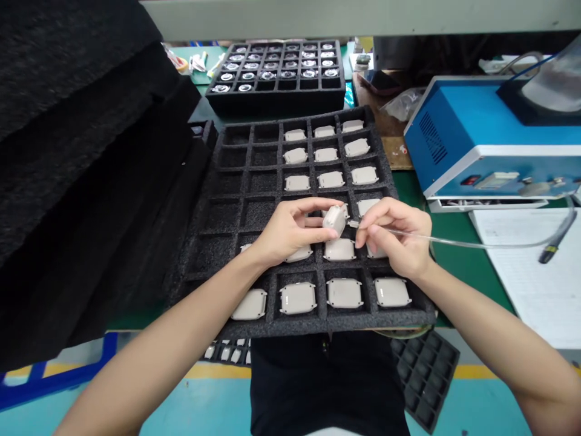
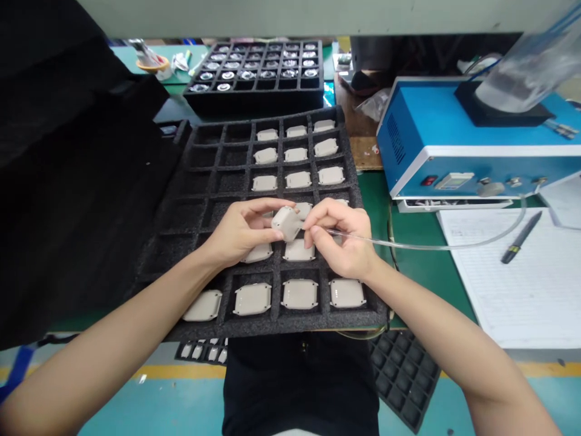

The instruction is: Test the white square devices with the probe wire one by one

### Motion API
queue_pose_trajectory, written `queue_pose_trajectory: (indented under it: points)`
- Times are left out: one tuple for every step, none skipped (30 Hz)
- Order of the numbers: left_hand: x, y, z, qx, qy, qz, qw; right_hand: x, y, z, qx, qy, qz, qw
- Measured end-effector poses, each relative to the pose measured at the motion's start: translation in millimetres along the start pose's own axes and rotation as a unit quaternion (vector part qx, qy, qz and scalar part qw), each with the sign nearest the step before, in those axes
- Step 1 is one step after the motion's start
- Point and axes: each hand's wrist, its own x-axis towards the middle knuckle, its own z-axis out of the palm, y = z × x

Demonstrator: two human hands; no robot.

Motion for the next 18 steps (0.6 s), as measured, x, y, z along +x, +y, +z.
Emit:
queue_pose_trajectory:
  points:
    - [0.3,-1.1,0.2,0.001,0.0,0.001,1.0,0.2,-0.4,0.3,0.0,-0.001,0.004,1.0]
    - [0.7,-1.9,0.3,0.001,0.0,0.004,1.0,0.4,-0.8,0.6,0.0,-0.004,0.008,1.0]
    - [0.9,-2.6,0.5,-0.001,0.0,0.009,1.0,0.8,-1.3,0.8,0.0,-0.005,0.011,1.0]
    - [1.1,-3.0,0.6,-0.002,0.0,0.015,1.0,1.2,-1.8,1.0,-0.001,-0.006,0.014,1.0]
    - [1.3,-3.2,0.7,-0.003,-0.002,0.019,1.0,1.5,-2.2,1.2,-0.002,-0.006,0.017,1.0]
    - [1.4,-3.3,0.9,-0.002,-0.003,0.02,1.0,1.8,-2.5,1.3,-0.004,-0.007,0.02,1.0]
    - [1.4,-3.2,1.0,0.002,-0.004,0.021,1.0,1.9,-2.7,1.4,-0.005,-0.008,0.023,1.0]
    - [1.4,-2.9,1.2,0.008,-0.002,0.02,1.0,2.0,-2.8,1.4,-0.007,-0.009,0.026,1.0]
    - [1.3,-2.5,1.4,0.015,-0.001,0.019,1.0,2.0,-2.9,1.4,-0.009,-0.01,0.029,0.999]
    - [1.2,-2.0,1.7,0.021,0.001,0.019,1.0,1.9,-2.9,1.4,-0.012,-0.01,0.032,0.999]
    - [1.1,-1.5,1.9,0.026,0.001,0.018,1.0,1.7,-2.9,1.4,-0.014,-0.01,0.035,0.999]
    - [1.0,-1.1,2.0,0.028,0.001,0.017,0.999,1.6,-2.9,1.4,-0.016,-0.008,0.036,0.999]
    - [0.9,-0.7,2.2,0.029,0.001,0.015,0.999,1.5,-3.0,1.4,-0.018,-0.006,0.038,0.999]
    - [0.8,-0.4,2.3,0.028,0.001,0.014,1.0,1.4,-3.1,1.5,-0.019,-0.004,0.039,0.999]
    - [0.7,-0.2,2.3,0.026,0.0,0.012,1.0,1.3,-3.2,1.5,-0.02,-0.003,0.039,0.999]
    - [0.6,-0.1,2.4,0.024,0.001,0.012,1.0,1.3,-3.3,1.6,-0.02,-0.003,0.039,0.999]
    - [0.4,-0.1,2.5,0.023,0.001,0.011,1.0,1.3,-3.4,1.7,-0.019,-0.002,0.038,0.999]
    - [0.3,0.0,2.5,0.022,0.001,0.011,1.0,1.3,-3.5,1.9,-0.018,-0.002,0.038,0.999]
